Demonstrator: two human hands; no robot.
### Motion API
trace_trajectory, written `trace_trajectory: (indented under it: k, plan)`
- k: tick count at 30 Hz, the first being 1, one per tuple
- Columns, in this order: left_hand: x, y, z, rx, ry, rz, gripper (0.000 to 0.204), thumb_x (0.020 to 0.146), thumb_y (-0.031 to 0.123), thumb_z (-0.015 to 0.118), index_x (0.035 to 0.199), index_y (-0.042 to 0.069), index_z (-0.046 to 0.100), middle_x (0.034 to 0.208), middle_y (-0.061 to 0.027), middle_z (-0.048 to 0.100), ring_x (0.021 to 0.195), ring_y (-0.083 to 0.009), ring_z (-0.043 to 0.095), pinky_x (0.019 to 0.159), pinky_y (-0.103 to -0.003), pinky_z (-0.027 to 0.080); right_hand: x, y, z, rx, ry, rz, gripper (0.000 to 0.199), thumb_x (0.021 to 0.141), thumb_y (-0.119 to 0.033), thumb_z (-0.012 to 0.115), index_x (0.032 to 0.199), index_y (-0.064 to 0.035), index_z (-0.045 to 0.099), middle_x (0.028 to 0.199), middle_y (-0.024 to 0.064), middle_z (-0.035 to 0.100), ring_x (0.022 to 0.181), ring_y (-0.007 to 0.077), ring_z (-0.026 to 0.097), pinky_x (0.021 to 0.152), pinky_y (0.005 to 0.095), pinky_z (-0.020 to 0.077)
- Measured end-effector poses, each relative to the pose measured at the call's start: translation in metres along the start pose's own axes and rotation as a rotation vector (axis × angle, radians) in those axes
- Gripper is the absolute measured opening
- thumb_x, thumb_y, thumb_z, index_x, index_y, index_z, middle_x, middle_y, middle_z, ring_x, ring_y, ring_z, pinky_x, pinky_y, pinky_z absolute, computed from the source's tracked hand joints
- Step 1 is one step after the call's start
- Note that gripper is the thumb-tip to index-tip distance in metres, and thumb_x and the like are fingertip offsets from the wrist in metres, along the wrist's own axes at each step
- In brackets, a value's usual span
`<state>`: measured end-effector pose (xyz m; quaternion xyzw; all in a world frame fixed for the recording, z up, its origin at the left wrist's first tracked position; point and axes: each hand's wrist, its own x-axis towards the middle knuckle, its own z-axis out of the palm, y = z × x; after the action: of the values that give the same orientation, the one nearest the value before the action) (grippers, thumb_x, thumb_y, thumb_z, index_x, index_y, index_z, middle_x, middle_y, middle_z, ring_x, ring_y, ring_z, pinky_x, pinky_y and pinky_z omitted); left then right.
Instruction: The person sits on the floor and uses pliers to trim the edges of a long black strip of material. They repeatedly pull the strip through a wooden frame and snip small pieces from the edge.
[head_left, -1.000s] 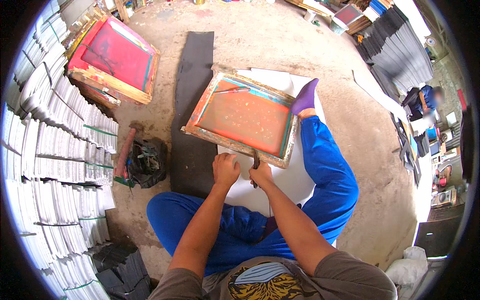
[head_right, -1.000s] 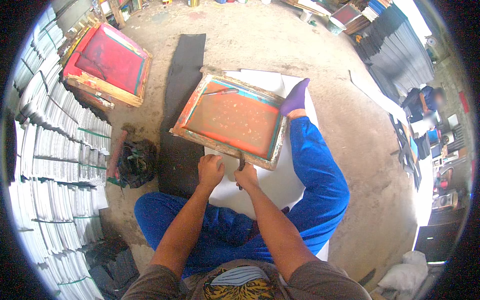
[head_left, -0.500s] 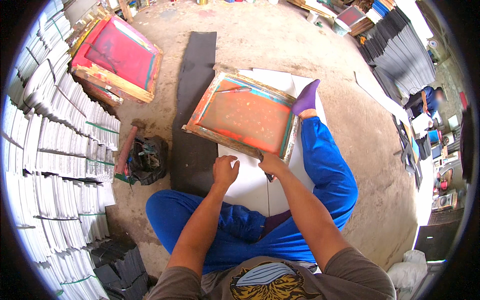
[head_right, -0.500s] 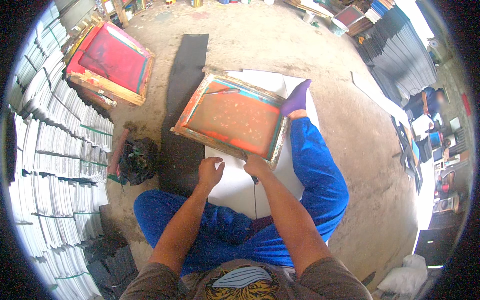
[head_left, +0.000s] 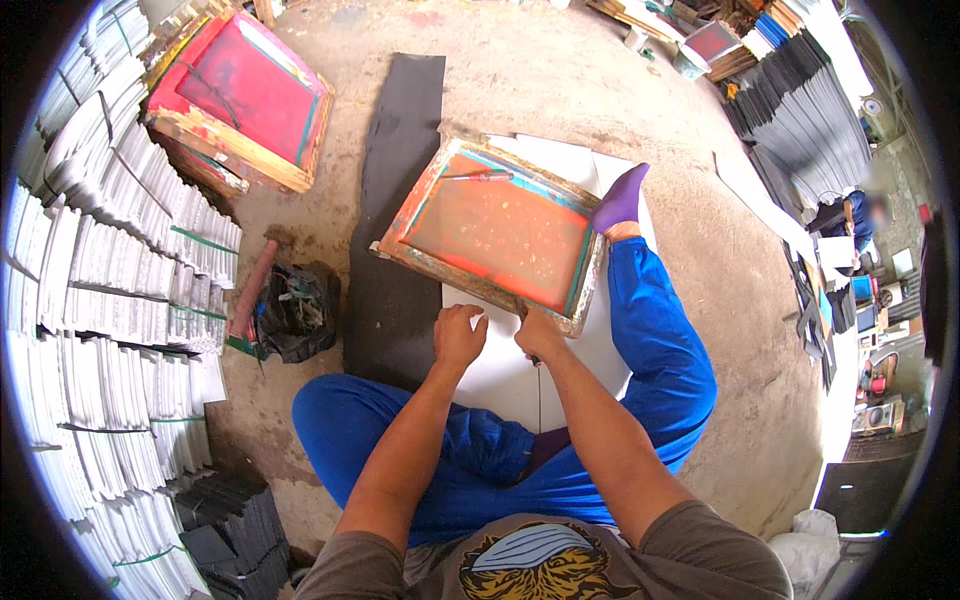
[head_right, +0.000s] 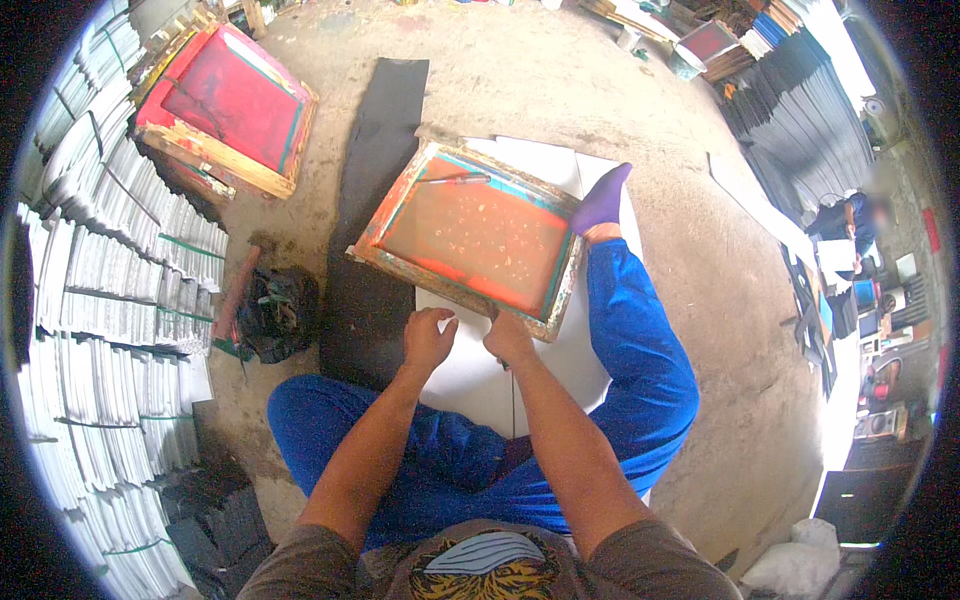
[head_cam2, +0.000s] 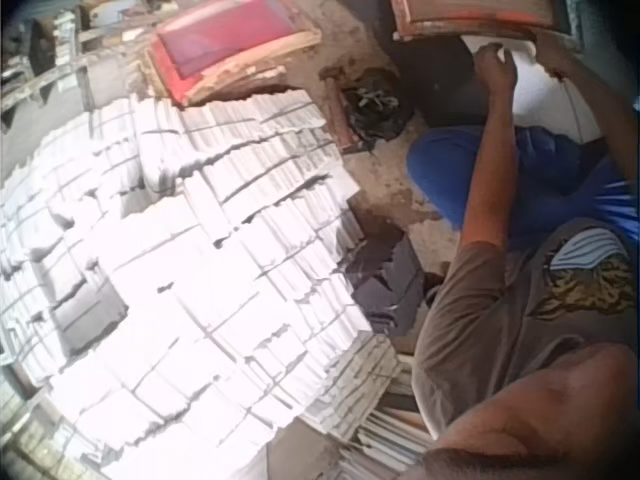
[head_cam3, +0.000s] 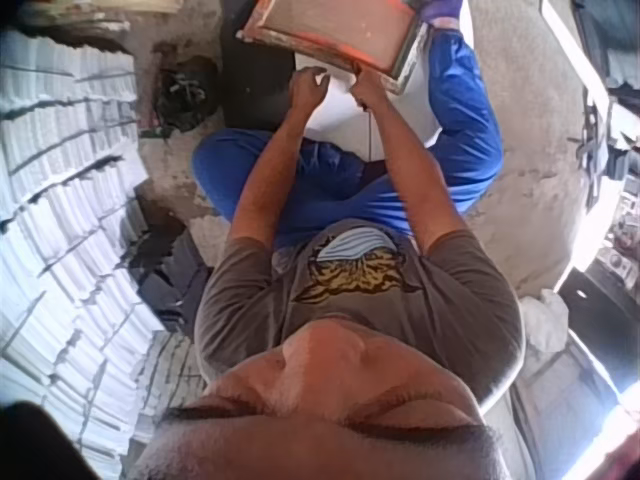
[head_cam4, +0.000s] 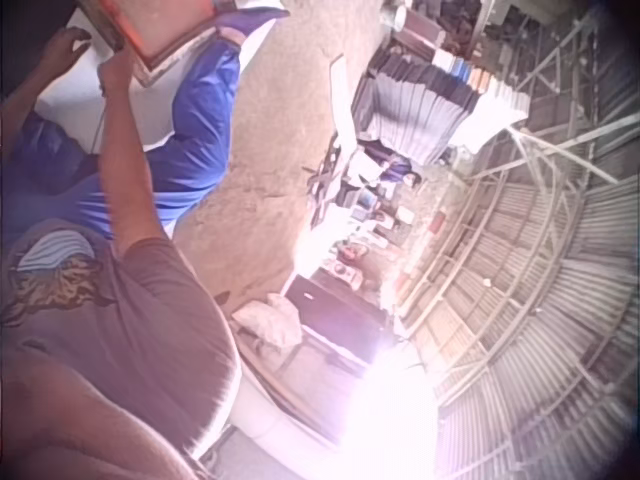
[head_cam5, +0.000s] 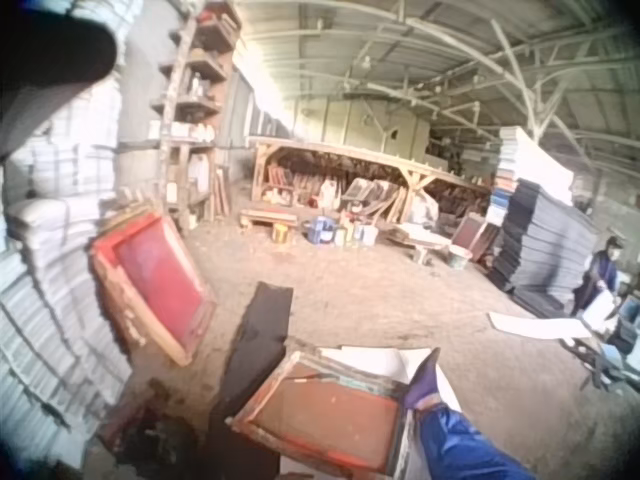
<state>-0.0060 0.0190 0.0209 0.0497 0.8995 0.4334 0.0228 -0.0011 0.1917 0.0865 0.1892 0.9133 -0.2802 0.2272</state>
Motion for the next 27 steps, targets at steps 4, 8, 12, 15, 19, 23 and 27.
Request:
trace_trajectory:
  k: [4,8,12,15,19,23,27]
  plan:
    - [0.004,-0.003,0.007,0.01,0.0,0.003,0.021,0.087,0.025,0.07,0.101,0.011,0.076,0.105,-0.0123,0.072,0.107,-0.0351,0.061,0.094,-0.047,0.048,-0.014,-0.016,0.001,0.053,0.03,0.132,0.025,0.08,-0.002,0.056,0.098,0.013,0.066,0.068,0.0235,0.068,0.055,0.0327,0.07,0.052,0.0449,0.0568]
    - [0.007,-0.004,0.012,0.011,0.008,0.009,0.02,0.087,0.026,0.07,0.1,0.011,0.076,0.104,-0.0111,0.072,0.106,-0.034,0.061,0.094,-0.047,0.047,-0.009,-0.014,0.004,0.13,0.057,0.105,0.016,0.08,-0.001,0.054,0.083,0.012,0.063,0.06,0.0202,0.063,0.045,0.0284,0.064,0.039,0.0417,0.0491]
    - [0.008,-0.001,0.013,0.027,0.008,0.01,0.02,0.087,0.026,0.071,0.099,0.011,0.076,0.103,-0.0101,0.072,0.106,-0.0336,0.06,0.093,-0.047,0.047,0.012,0.016,0.027,0.051,0.168,0.054,0.017,0.079,-0.002,0.055,0.086,0.0108,0.065,0.072,0.0257,0.067,0.062,0.0344,0.07,0.052,0.0455,0.0549]
    - [0.007,-0.003,0.013,0.05,0.009,0.009,0.02,0.087,0.025,0.071,0.1,0.011,0.076,0.104,-0.0104,0.072,0.106,-0.0344,0.06,0.093,-0.047,0.047,0.0,0.006,0.028,-0.027,0.263,0.061,0.025,0.078,-0.004,0.059,0.098,0.0092,0.068,0.095,0.0325,0.071,0.091,0.0434,0.072,0.08,0.0503,0.0589]
    - [0.009,-0.008,0.013,0.062,0.037,0.023,0.021,0.086,0.024,0.071,0.1,0.01,0.076,0.105,-0.0112,0.072,0.106,-0.0357,0.06,0.093,-0.047,0.047,-0.009,-0.01,0.014,0.001,0.092,0.171,0.034,0.084,-0.007,0.057,0.115,0.0048,0.066,0.118,0.0311,0.067,0.113,0.0439,0.066,0.098,0.0512,0.0526]
    - [0.011,-0.005,0.012,0.075,0.033,0.013,0.021,0.085,0.024,0.072,0.101,0.011,0.076,0.105,-0.0117,0.072,0.106,-0.0362,0.06,0.093,-0.047,0.047,-0.011,-0.016,0.007,0.005,0.037,0.211,0.035,0.085,-0.008,0.056,0.117,0.005,0.065,0.12,0.0304,0.066,0.115,0.0439,0.065,0.099,0.0517,0.052]
    - [0.007,-0.005,0.01,0.08,0.041,0.034,0.021,0.085,0.024,0.072,0.101,0.011,0.076,0.104,-0.0119,0.072,0.105,-0.0362,0.06,0.093,-0.047,0.048,-0.014,-0.013,0.013,0.079,0.082,0.214,0.037,0.086,-0.011,0.057,0.119,0.0041,0.063,0.119,0.0307,0.066,0.114,0.0439,0.065,0.098,0.0519,0.0525]
